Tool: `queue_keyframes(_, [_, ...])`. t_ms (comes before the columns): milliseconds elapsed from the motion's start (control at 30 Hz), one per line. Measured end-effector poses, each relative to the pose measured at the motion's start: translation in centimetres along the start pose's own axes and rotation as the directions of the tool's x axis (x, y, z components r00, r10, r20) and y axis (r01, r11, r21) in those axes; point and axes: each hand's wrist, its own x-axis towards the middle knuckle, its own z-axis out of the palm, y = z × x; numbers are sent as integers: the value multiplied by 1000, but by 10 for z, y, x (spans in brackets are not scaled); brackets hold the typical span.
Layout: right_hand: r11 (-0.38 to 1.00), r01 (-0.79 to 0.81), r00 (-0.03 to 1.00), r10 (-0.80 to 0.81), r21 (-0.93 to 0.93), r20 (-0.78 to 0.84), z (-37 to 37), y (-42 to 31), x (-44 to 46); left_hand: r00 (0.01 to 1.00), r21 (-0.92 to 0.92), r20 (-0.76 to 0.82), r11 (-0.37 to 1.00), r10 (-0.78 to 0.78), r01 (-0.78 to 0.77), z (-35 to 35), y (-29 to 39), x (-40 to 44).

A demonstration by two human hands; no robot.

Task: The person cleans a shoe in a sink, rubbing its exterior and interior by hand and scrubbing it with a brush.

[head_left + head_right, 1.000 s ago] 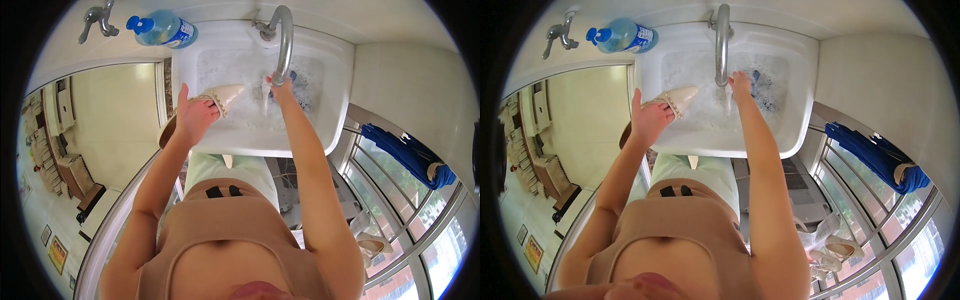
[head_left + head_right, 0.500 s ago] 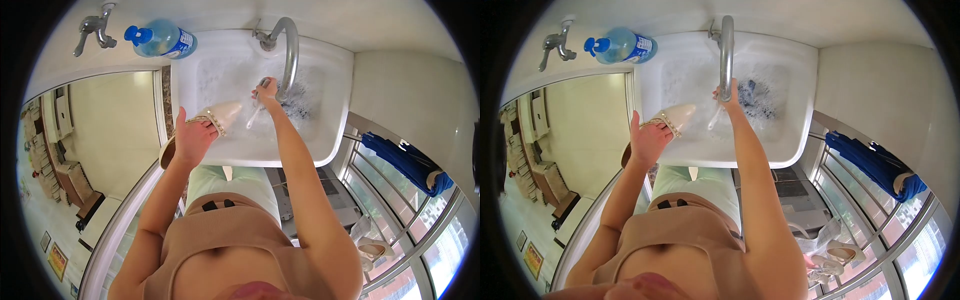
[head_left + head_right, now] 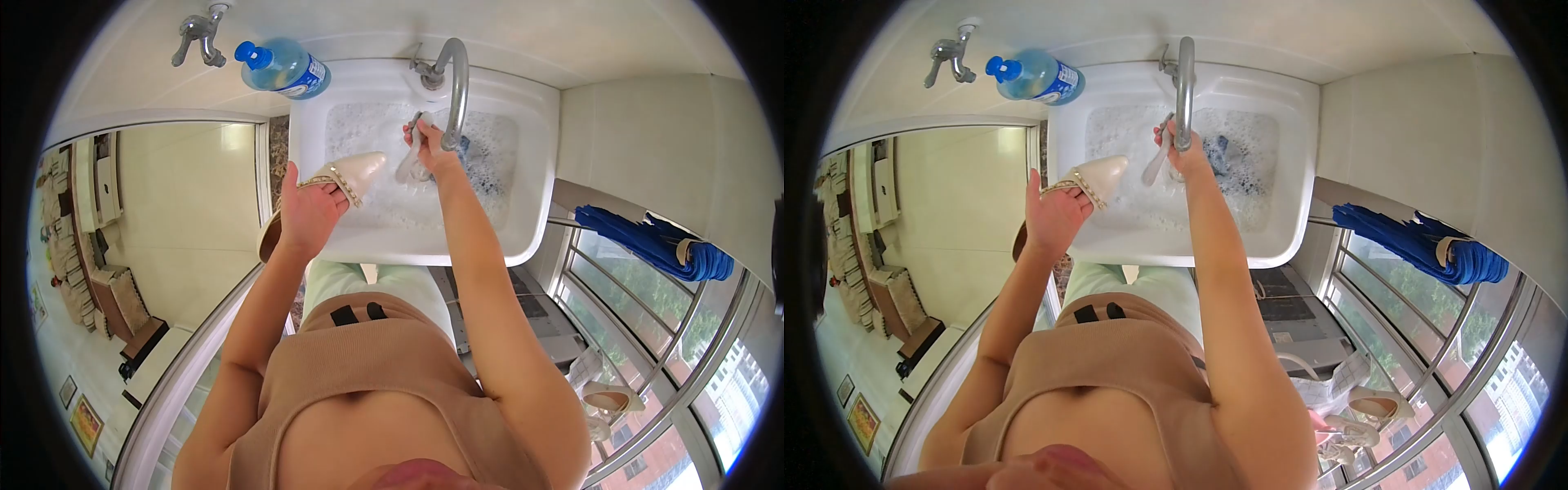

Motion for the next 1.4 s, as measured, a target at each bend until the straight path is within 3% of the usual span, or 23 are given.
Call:
queue_keyframes(67, [999,9,998,-7,49,-55,13,-13,-14,1000,-1,16,1000,11,-11,-1,0,-1])
queue_keyframes(267, [951,-269,963,261,-154,-69,12,-18,-48,998,-21,58,1000,-12,14,-10,-5,-5])
queue_keyframes(367, [854,-289,944,179,-433,-277,37,-23,-60,1000,-50,16,999,-22,23,-8,-6,-6])
queue_keyframes(567, [922,-237,969,245,-306,-11,37,-47,-41,997,3,81,1000,18,-18,-5,-10,-5])
queue_keyframes(667, [990,-65,987,82,-122,141,40,-37,-49,997,-56,69,998,36,-32,-1,-6,-4])
queue_keyframes(767, [993,-66,993,75,-102,90,36,-33,-66,993,-50,87,996,75,-71,3,-2,-4])
queue_keyframes(800, [989,-53,999,52,-135,-4,40,-34,-73,992,-49,98,996,82,-78,3,-2,-5])
queue_keyframes(900, [935,-136,989,150,-328,18,20,-43,-76,984,-2,138,994,110,-111,5,-2,-2])
queue_keyframes(933, [902,-190,982,177,-387,-68,20,-43,-76,981,37,149,991,122,-129,7,-4,-1])
queue_keyframes(1033, [657,-401,916,283,-639,-284,12,-46,-71,975,89,182,986,126,-144,9,-10,3])
queue_keyframes(1133, [733,-237,970,145,-638,-194,22,-43,-58,976,120,179,981,128,-151,11,-12,5])
queue_keyframes(1233, [851,-26,992,87,-525,91,50,-51,-62,977,133,153,976,150,-171,11,-14,9])
queue_keyframes(1367, [797,77,989,15,-599,147,51,-37,-56,964,305,99,914,248,-266,-8,-25,16])
queue_keyframes(1400, [699,43,994,40,-714,99,45,-33,-56,962,375,97,886,255,-273,-21,-29,19])
